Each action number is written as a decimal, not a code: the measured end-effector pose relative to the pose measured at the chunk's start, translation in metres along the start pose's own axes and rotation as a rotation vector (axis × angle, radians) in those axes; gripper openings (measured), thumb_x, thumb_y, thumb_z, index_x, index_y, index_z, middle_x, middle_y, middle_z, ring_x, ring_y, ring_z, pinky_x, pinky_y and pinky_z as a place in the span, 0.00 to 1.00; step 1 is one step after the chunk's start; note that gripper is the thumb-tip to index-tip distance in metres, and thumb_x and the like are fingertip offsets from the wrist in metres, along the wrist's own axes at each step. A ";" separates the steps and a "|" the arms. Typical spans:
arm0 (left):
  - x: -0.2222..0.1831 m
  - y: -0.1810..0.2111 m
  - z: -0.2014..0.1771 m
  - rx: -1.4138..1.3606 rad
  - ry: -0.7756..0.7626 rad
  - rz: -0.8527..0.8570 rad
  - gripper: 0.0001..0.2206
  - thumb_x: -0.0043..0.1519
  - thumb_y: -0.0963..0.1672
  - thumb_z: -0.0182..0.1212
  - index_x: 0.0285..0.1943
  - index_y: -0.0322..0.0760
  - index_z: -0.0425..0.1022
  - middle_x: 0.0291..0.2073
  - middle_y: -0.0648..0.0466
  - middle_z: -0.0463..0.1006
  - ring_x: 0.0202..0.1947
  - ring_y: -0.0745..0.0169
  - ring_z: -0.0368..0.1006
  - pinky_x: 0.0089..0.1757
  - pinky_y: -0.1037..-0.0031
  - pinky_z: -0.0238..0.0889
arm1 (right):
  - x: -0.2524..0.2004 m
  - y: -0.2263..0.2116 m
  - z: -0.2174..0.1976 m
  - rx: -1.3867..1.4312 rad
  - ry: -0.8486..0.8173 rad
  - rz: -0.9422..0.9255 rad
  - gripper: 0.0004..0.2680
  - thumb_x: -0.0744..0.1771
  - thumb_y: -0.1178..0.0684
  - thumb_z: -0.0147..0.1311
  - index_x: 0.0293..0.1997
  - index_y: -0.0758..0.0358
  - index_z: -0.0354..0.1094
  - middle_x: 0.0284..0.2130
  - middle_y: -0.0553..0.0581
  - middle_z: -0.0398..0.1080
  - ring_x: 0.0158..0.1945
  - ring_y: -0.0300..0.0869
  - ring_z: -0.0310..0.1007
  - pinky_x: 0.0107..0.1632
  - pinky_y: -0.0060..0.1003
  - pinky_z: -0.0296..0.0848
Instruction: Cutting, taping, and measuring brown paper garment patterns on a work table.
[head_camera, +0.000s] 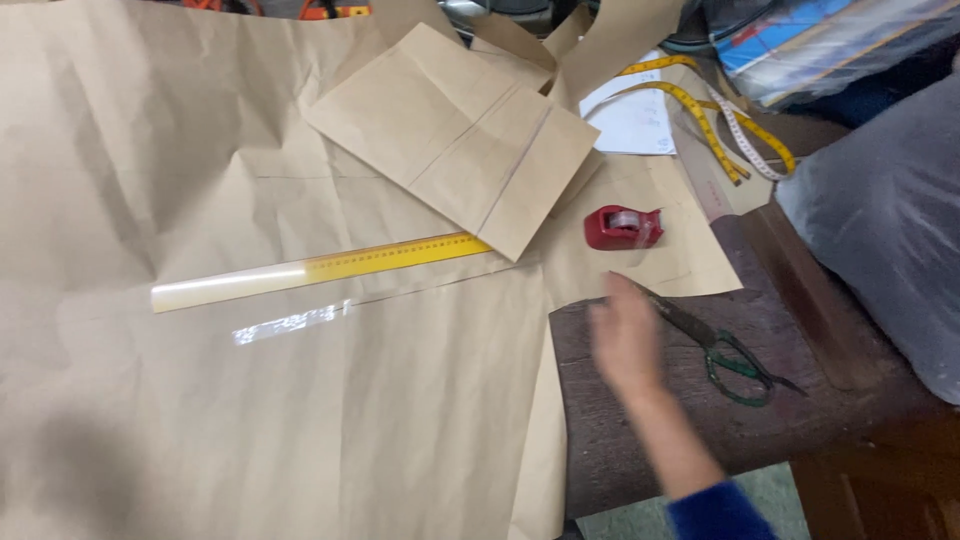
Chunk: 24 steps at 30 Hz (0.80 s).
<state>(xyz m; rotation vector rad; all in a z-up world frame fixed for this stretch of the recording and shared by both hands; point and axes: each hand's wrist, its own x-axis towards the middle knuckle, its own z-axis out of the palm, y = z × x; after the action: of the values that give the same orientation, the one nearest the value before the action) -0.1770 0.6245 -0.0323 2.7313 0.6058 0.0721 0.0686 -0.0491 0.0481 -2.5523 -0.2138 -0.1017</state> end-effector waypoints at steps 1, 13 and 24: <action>0.001 0.044 0.006 0.058 0.017 0.023 0.31 0.59 0.53 0.46 0.72 0.42 0.53 0.67 0.43 0.53 0.68 0.41 0.45 0.61 0.42 0.28 | -0.002 -0.018 0.030 0.007 -0.005 -0.006 0.15 0.67 0.58 0.47 0.60 0.68 0.62 0.55 0.72 0.62 0.60 0.63 0.59 0.60 0.57 0.57; -0.052 0.308 0.073 0.231 -0.185 0.178 0.32 0.59 0.62 0.32 0.73 0.63 0.42 0.74 0.54 0.33 0.71 0.42 0.26 0.55 0.29 0.22 | 0.006 -0.071 0.112 -0.237 -0.365 -0.345 0.21 0.66 0.42 0.42 0.69 0.47 0.49 0.69 0.47 0.45 0.73 0.46 0.36 0.67 0.57 0.32; -0.062 0.295 0.085 0.257 -0.016 0.186 0.32 0.60 0.62 0.33 0.74 0.62 0.42 0.74 0.56 0.36 0.72 0.44 0.27 0.57 0.33 0.23 | -0.084 -0.009 0.024 0.531 -0.203 0.658 0.17 0.63 0.51 0.57 0.55 0.63 0.63 0.37 0.58 0.74 0.36 0.43 0.73 0.38 0.35 0.73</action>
<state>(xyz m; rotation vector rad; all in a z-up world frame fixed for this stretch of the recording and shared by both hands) -0.1042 0.3205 -0.0103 3.0285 0.3769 0.0183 -0.0147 -0.0393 0.0235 -1.9790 0.4676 0.4113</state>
